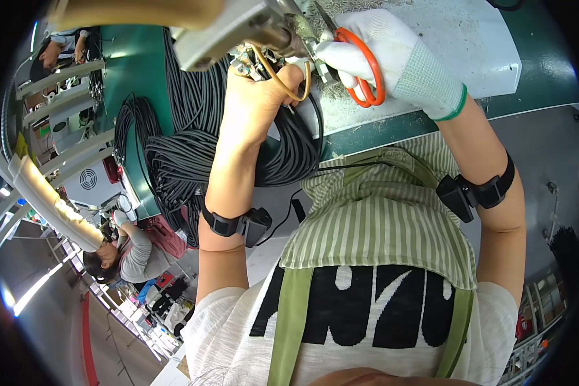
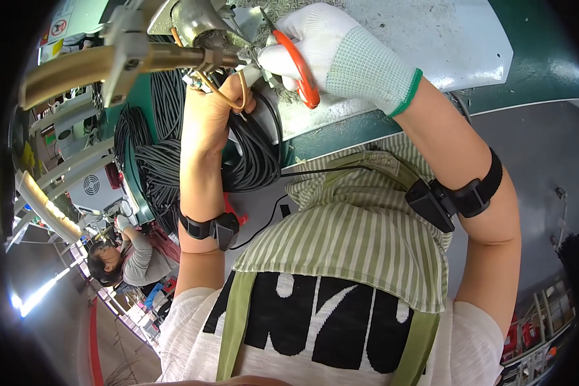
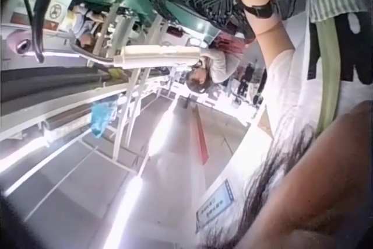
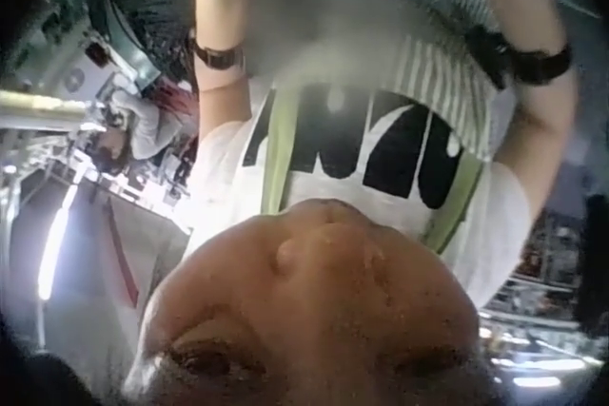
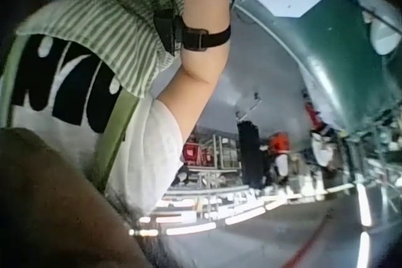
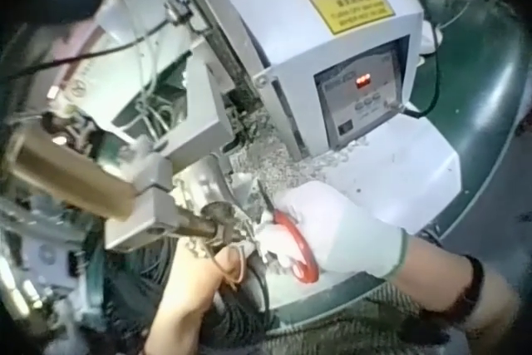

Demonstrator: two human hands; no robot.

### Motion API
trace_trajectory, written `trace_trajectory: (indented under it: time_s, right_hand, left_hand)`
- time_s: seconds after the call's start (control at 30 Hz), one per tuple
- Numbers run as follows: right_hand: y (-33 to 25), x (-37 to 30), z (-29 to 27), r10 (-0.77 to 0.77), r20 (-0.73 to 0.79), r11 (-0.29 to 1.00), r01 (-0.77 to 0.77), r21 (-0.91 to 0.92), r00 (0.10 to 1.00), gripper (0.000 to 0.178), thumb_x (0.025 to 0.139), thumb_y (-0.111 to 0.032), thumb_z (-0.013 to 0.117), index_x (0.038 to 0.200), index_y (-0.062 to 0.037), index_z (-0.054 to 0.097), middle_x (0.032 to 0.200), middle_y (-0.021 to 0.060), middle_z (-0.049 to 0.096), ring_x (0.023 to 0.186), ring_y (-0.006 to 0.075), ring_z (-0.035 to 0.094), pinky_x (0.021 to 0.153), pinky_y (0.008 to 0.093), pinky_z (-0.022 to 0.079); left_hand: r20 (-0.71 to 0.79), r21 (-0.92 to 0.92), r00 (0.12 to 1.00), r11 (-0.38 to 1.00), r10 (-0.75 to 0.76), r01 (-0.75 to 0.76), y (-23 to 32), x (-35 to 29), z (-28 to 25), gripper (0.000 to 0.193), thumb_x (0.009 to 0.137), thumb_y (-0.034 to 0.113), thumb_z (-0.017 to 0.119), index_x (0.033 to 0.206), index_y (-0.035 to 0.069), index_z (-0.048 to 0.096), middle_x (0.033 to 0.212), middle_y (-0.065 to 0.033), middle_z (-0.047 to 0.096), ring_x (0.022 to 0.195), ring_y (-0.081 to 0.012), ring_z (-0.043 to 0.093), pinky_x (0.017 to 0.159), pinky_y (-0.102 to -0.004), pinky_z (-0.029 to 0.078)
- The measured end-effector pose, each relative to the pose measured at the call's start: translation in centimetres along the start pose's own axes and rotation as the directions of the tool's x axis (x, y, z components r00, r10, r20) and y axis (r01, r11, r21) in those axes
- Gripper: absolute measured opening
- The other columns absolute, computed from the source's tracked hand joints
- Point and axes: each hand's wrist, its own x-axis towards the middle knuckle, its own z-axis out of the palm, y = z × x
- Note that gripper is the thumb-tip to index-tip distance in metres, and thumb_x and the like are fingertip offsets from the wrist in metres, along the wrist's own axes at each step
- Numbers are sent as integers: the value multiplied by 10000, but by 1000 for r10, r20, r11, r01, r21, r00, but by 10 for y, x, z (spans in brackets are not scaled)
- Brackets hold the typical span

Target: Assembling electronic components by processing cables and using an assembly machine at a workstation.

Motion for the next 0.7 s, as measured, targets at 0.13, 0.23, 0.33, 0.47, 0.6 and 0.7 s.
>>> trace_trajectory:
  time_s: [0.13,0.23,0.33,0.47,0.6,0.7]
  right_hand:
    - [0,0,-2,21,9,997,-22,71,1000,227,877,-166,628,764,31,624,602,81,609,507,136,574,469,260,438]
    - [-5,0,-2,64,-4,998,-64,22,998,230,878,-167,624,764,32,633,596,81,609,505,134,574,467,257,435]
    - [-4,1,-2,52,-14,999,-52,-8,999,230,878,-165,619,748,24,635,592,78,608,503,132,573,466,255,434]
    - [-9,1,-4,62,13,997,-61,-43,998,229,877,-175,620,755,19,634,590,78,607,499,134,570,467,261,432]
    - [9,-1,0,-59,-68,974,43,-221,996,224,906,-220,565,887,3,568,556,14,516,449,72,487,445,231,394]
    - [19,3,-9,-631,135,532,553,-641,764,211,913,-214,571,903,-4,576,551,9,509,450,78,490,444,233,398]
  left_hand:
    - [-63,23,998,1000,21,-19,-1,0,5,184,765,68,696,923,10,621,659,-26,589,522,-89,539,485,-232,442]
    - [-103,53,994,998,20,-15,-2,-1,6,204,762,71,701,940,10,621,662,-24,593,520,-86,537,484,-226,438]
    - [-107,37,994,999,18,-14,1,-1,8,193,756,73,708,918,14,620,692,-31,604,536,-85,540,491,-226,437]
    - [-38,45,999,999,-2,4,3,0,5,185,763,103,712,896,18,615,720,-35,608,552,-91,544,498,-236,440]
    - [-29,94,998,994,-56,59,0,2,2,140,815,113,657,892,12,598,719,-52,595,565,-104,532,500,-254,435]
    - [-65,-268,992,959,-111,89,-2,-10,8,135,861,124,619,921,8,583,735,-63,587,575,-117,523,507,-259,430]
